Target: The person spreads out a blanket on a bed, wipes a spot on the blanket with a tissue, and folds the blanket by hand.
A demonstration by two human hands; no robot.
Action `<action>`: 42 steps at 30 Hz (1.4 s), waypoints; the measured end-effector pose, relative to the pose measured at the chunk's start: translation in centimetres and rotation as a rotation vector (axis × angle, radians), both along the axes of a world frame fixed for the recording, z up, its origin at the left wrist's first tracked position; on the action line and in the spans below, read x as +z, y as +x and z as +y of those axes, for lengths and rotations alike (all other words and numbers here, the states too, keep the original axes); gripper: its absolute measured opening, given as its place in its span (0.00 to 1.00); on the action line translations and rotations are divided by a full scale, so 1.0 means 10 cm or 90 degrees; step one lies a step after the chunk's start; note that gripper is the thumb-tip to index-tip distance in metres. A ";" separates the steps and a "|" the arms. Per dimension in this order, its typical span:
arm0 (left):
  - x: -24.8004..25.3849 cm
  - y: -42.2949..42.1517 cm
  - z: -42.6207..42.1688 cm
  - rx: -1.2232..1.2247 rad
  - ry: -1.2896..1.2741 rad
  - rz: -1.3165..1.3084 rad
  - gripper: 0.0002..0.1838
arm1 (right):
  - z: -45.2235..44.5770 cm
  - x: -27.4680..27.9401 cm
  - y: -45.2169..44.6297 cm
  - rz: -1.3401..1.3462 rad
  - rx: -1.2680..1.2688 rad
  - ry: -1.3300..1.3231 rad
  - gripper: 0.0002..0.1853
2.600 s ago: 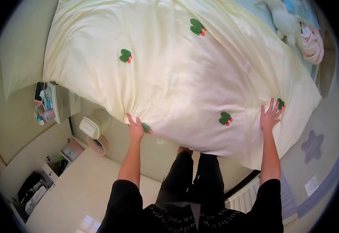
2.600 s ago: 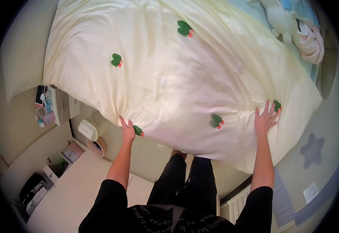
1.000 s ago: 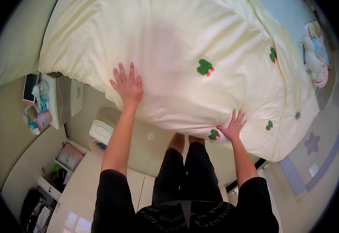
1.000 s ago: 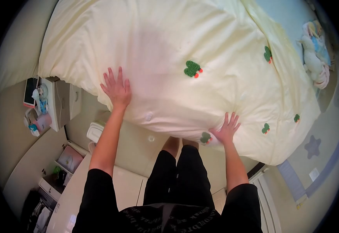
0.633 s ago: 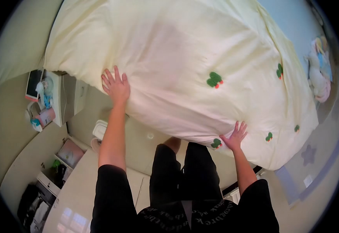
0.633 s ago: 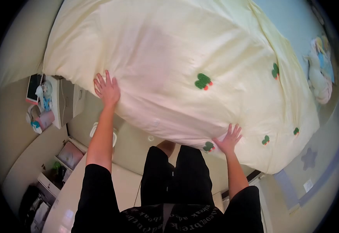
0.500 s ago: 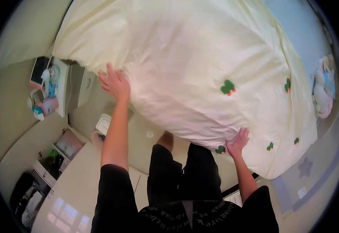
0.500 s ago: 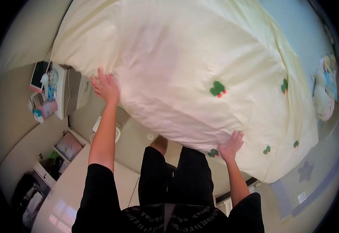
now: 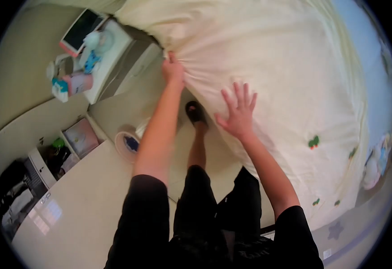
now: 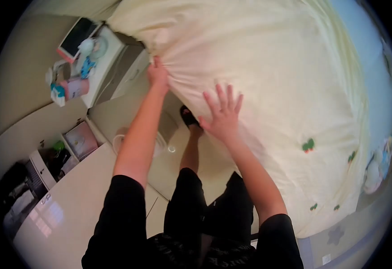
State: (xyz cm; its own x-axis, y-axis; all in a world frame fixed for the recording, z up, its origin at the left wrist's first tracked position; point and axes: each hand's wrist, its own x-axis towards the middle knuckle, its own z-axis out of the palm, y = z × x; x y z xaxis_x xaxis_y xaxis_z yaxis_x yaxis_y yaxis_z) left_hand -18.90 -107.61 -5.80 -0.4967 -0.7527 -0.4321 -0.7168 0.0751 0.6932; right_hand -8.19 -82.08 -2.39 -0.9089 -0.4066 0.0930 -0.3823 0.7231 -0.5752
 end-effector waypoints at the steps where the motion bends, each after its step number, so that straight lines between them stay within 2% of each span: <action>1: -0.04 -0.01 -0.10 -0.012 -0.034 0.024 0.35 | -0.24 -0.06 -0.12 -0.001 -0.014 0.031 0.48; 2: 0.03 0.06 -0.29 -0.054 0.061 0.045 0.34 | -0.48 -0.11 -0.22 -0.009 -0.024 0.064 0.49; 3: -0.07 0.10 -0.31 -0.084 0.077 0.077 0.33 | -0.52 -0.17 -0.30 -0.011 -0.038 0.096 0.51; 4: -0.18 0.12 -0.48 -0.171 0.087 -0.024 0.32 | -0.61 -0.23 -0.38 -0.005 -0.050 0.138 0.52; 5: -0.26 0.20 -0.62 -0.196 0.140 0.002 0.27 | -0.64 -0.31 -0.39 -0.005 -0.061 0.179 0.53; 8: -0.25 0.42 -1.30 -0.168 0.103 0.083 0.21 | -0.71 -0.48 -0.37 0.029 -0.073 0.256 0.53; 9: -0.06 0.45 -1.61 -0.180 -0.035 0.053 0.15 | -0.72 -0.54 -0.35 0.045 -0.076 0.272 0.53; 11: 0.01 0.56 -2.32 -0.137 -0.230 -0.010 0.18 | -0.74 -0.64 -0.34 0.055 -0.085 0.282 0.51; 13: -0.09 0.68 -3.12 -0.196 -0.409 -0.034 0.25 | -0.74 -0.70 -0.34 0.055 -0.089 0.305 0.51; 15: 0.03 0.65 -3.54 -0.187 -0.499 -0.179 0.27 | -0.73 -0.79 -0.33 0.073 -0.088 0.309 0.52; 19: -0.10 0.64 -4.14 -0.293 -0.526 -0.303 0.29 | -0.74 -0.87 -0.32 0.080 -0.088 0.328 0.54; 22: -0.32 0.61 -4.35 -0.301 -0.515 -0.253 0.28 | -0.70 -0.89 -0.33 0.077 -0.085 0.328 0.54; 23: -0.39 0.62 -4.33 -0.276 -0.529 -0.174 0.25 | -0.69 -0.91 -0.33 0.077 -0.086 0.325 0.54; 25: -0.33 0.61 -4.12 -0.226 -0.552 -0.010 0.21 | -0.67 -0.91 -0.33 0.078 -0.085 0.312 0.54; 26: -0.26 0.59 -3.98 -0.188 -0.460 0.043 0.18 | -0.67 -0.92 -0.33 0.078 -0.086 0.304 0.54; 28: 0.18 0.48 -3.41 -0.115 -0.267 0.141 0.12 | -0.67 -0.86 -0.32 0.060 -0.093 0.285 0.53; 30: 0.44 0.44 -2.85 -0.066 -0.078 0.138 0.07 | -0.68 -0.80 -0.36 0.046 -0.097 0.275 0.51; 34: 0.66 0.49 -1.60 0.032 0.330 0.246 0.06 | -0.70 -0.40 -0.45 -0.129 -0.119 0.181 0.42; 37: 0.76 0.50 -0.57 0.029 0.467 0.215 0.14 | -0.48 -0.22 -0.39 -0.201 -0.141 -0.036 0.34; 39: 0.88 0.56 0.13 -0.007 0.536 0.197 0.19 | -0.38 0.08 -0.32 -0.230 -0.254 -0.326 0.28; 41: 0.93 0.65 0.73 -0.139 0.511 0.154 0.23 | -0.22 0.35 -0.17 -0.377 -0.344 -0.545 0.27; 42: 0.95 0.71 1.03 -0.206 0.498 0.134 0.25 | -0.11 0.43 -0.06 -0.375 -0.384 -0.616 0.23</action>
State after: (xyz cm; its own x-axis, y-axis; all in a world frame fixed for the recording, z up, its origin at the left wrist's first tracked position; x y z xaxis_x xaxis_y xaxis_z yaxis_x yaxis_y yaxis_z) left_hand -11.82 -97.30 3.70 -0.7626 -0.0870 -0.6410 -0.5934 -0.3005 0.7467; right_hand -8.77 -83.22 1.89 -0.9291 0.0889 -0.3591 0.3487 -0.1139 -0.9303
